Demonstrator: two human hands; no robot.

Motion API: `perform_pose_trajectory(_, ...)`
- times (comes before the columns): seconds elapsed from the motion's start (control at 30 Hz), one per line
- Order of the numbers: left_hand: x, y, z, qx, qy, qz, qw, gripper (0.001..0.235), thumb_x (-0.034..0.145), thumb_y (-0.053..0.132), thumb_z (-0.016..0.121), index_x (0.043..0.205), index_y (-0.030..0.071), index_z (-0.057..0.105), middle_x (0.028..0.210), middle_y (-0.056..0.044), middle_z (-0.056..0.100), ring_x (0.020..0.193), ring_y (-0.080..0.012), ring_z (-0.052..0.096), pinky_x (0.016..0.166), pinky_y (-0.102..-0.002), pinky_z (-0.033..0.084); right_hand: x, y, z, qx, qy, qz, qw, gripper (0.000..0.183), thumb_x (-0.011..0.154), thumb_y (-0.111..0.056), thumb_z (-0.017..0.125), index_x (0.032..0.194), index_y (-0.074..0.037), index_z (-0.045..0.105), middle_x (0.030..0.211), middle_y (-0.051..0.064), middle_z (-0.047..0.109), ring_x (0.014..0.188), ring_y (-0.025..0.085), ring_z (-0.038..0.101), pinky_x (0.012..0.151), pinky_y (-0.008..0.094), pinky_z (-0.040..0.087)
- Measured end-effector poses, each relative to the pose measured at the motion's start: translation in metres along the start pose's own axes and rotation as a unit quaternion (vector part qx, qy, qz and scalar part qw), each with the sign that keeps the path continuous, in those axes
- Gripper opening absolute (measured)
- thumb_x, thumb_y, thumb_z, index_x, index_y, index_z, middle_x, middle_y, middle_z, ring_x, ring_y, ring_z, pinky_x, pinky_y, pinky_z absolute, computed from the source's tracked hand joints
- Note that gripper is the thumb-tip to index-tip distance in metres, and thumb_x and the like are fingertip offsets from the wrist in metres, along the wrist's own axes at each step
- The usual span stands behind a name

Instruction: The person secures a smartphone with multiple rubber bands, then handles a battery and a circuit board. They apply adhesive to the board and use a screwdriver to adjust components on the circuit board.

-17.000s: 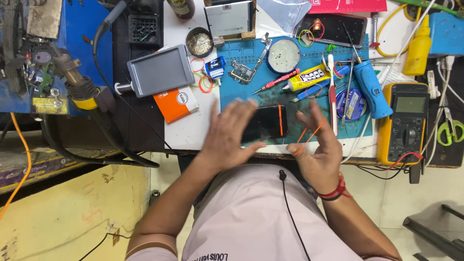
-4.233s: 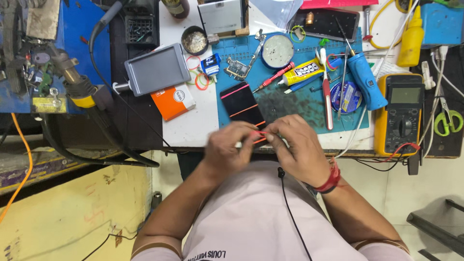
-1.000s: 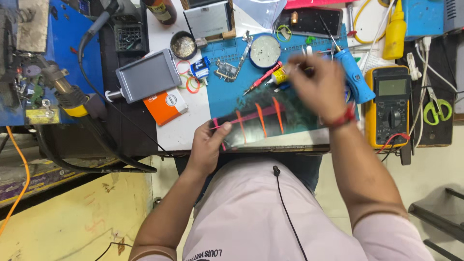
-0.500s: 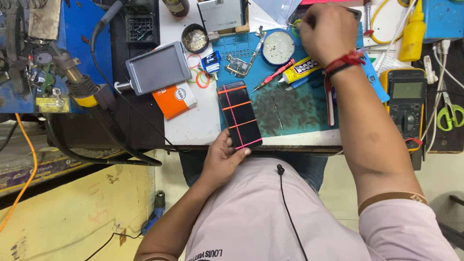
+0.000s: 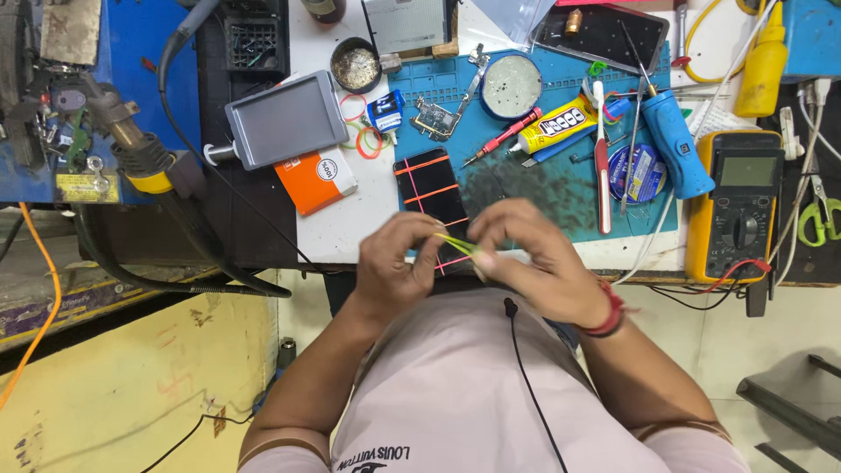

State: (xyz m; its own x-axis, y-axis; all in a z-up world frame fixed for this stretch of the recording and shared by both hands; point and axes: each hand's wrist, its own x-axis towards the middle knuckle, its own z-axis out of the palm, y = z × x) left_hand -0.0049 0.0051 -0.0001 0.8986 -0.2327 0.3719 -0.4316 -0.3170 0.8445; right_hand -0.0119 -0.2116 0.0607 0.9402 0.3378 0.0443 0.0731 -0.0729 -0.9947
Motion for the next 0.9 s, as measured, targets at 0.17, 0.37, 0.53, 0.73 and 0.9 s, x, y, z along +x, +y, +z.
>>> perform_pose_trajectory(0.17,0.002,0.004,0.02,-0.029,-0.08,-0.044,0.995,0.006,0.091,0.002,0.072,0.096,0.003,0.068,0.097,-0.01,0.073,0.084,-0.0228,0.075,0.073,-0.033,0.061,-0.024,0.004,-0.015,0.098,-0.064,-0.167,0.979,0.005,0.093,-0.014,0.067,0.098,-0.015,0.067,0.115,0.008,0.074,0.117,0.029,0.068,0.131,0.05,0.028)
perform_pose_trajectory(0.37,0.022,0.014,0.014,-0.015,-0.155,0.049,0.987,0.031,0.09,0.021,0.082,0.113,0.004,0.068,0.121,-0.013,0.072,0.116,-0.0312,0.071,0.096,-0.039,0.056,-0.029,0.038,-0.003,-0.259,0.129,-0.177,0.941,0.079,0.084,-0.027,0.083,0.15,-0.004,0.045,0.15,0.021,0.054,0.139,0.038,0.058,0.122,0.053,0.039)
perform_pose_trajectory(0.53,0.047,-0.005,-0.01,0.296,-0.257,-0.043,0.919,0.156,0.045,0.074,0.089,0.15,-0.014,0.016,0.156,-0.032,0.025,0.149,-0.0456,0.02,0.121,-0.06,0.012,-0.039,0.047,-0.005,-0.199,0.153,-0.11,0.962,0.097,0.086,-0.037,0.083,0.163,-0.005,0.033,0.166,0.021,0.042,0.142,0.033,0.061,0.118,0.043,0.05)
perform_pose_trajectory(0.73,0.054,-0.001,0.001,0.359,-0.353,-0.06,0.862,0.166,0.037,0.08,0.085,0.15,-0.014,0.008,0.159,-0.033,0.015,0.151,-0.0471,0.011,0.118,-0.066,0.003,-0.041,0.048,0.001,-0.21,0.15,-0.085,0.962,0.098,0.083,-0.034,0.086,0.16,-0.003,0.035,0.163,0.025,0.043,0.138,0.036,0.062,0.114,0.042,0.051)
perform_pose_trajectory(0.9,0.053,-0.001,0.007,0.378,-0.351,-0.072,0.854,0.164,0.04,0.075,0.086,0.152,-0.014,0.006,0.158,-0.037,0.017,0.15,-0.0496,0.012,0.117,-0.07,0.002,-0.031,0.044,0.001,-0.251,0.13,-0.114,0.952,0.095,0.085,-0.028,0.088,0.159,-0.002,0.033,0.163,0.026,0.041,0.137,0.038,0.063,0.112,0.044,0.054)
